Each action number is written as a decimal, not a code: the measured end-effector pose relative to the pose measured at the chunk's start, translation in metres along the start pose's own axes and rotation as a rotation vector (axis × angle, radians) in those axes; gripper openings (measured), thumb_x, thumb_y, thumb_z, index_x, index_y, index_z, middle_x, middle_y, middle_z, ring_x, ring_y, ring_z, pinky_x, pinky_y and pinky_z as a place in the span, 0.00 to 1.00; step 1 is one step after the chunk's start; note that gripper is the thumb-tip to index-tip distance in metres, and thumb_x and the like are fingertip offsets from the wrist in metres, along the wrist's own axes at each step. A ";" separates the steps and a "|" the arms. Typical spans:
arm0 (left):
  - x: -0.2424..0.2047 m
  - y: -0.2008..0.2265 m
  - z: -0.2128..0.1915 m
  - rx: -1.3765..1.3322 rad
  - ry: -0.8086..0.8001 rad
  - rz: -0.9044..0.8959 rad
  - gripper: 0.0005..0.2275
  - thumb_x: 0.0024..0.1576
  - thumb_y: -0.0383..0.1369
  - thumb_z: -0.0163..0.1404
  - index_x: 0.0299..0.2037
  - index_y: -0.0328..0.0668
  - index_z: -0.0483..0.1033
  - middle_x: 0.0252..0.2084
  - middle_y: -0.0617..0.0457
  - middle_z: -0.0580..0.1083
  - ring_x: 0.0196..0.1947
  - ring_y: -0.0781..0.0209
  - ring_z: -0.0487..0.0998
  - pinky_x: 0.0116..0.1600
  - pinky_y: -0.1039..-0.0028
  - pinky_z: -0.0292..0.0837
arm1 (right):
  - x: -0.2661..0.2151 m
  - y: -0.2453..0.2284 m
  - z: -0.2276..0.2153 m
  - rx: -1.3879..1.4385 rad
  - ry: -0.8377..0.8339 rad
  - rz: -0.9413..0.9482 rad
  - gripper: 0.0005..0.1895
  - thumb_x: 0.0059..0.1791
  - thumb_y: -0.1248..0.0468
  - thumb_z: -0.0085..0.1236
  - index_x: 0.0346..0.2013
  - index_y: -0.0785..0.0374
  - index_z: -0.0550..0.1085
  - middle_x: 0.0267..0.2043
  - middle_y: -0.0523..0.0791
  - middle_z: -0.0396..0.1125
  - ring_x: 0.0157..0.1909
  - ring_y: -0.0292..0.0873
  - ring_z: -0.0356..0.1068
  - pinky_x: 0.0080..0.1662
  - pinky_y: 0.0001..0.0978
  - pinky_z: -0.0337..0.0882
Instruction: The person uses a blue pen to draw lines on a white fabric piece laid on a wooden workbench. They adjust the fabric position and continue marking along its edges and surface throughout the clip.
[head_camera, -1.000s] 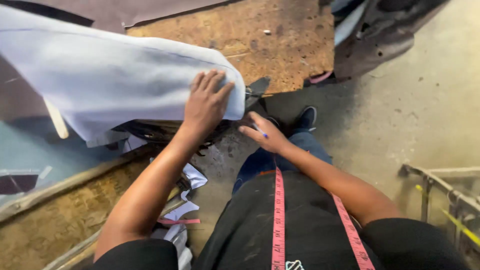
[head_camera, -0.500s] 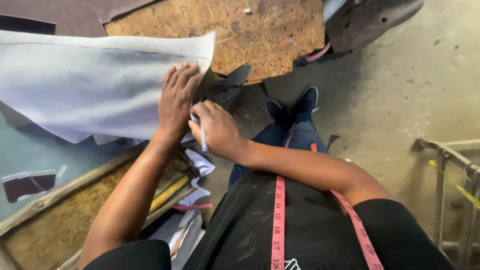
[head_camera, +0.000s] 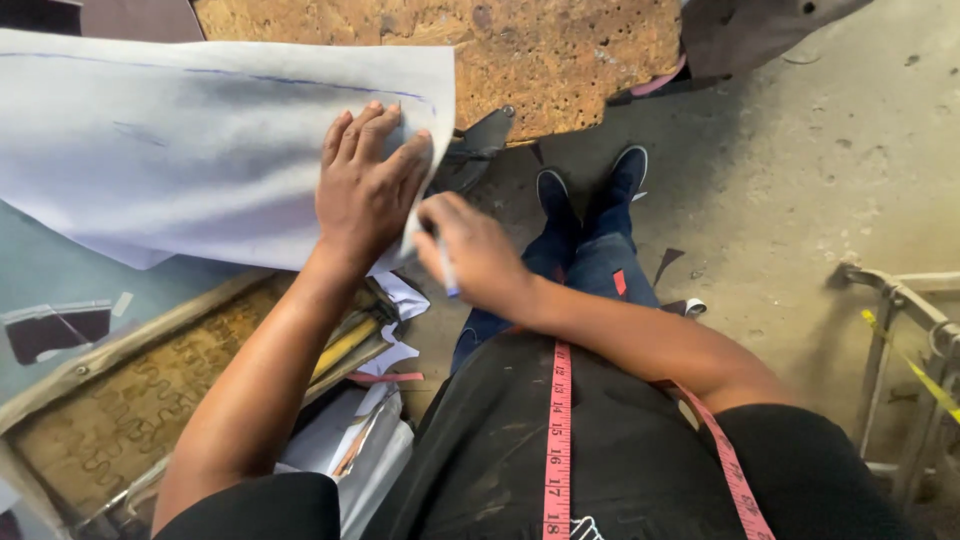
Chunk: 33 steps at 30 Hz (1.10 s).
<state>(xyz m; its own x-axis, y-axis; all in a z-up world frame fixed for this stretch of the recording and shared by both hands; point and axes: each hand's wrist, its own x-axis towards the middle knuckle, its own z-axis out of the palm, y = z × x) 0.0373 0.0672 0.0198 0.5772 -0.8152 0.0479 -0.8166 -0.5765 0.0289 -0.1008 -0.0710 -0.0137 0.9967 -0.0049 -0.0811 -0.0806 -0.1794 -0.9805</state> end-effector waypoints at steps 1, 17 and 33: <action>0.002 0.001 -0.002 0.003 0.002 -0.008 0.09 0.68 0.43 0.58 0.54 0.57 0.86 0.61 0.48 0.76 0.67 0.44 0.75 0.74 0.52 0.59 | -0.003 0.002 -0.008 -0.001 -0.008 -0.004 0.12 0.55 0.57 0.55 0.50 0.57 0.70 0.45 0.54 0.69 0.44 0.70 0.76 0.41 0.60 0.77; 0.015 0.008 -0.028 0.034 -0.096 0.037 0.19 0.67 0.50 0.59 0.62 0.52 0.82 0.64 0.41 0.73 0.68 0.41 0.71 0.75 0.51 0.57 | 0.058 0.032 -0.080 0.356 0.107 -0.065 0.11 0.57 0.70 0.47 0.55 0.65 0.68 0.46 0.49 0.72 0.46 0.44 0.75 0.48 0.35 0.77; 0.018 0.011 -0.028 -0.005 -0.063 0.015 0.13 0.67 0.36 0.58 0.60 0.50 0.84 0.64 0.41 0.74 0.67 0.41 0.72 0.73 0.51 0.60 | 0.087 0.058 -0.067 0.220 0.108 -0.077 0.04 0.53 0.67 0.53 0.40 0.62 0.75 0.35 0.43 0.74 0.34 0.40 0.71 0.37 0.36 0.68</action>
<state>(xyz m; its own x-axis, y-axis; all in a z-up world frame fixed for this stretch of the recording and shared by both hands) 0.0390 0.0477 0.0487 0.5642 -0.8255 -0.0142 -0.8249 -0.5643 0.0338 -0.0185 -0.1473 -0.0658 0.9943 -0.1063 0.0038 0.0075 0.0351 -0.9994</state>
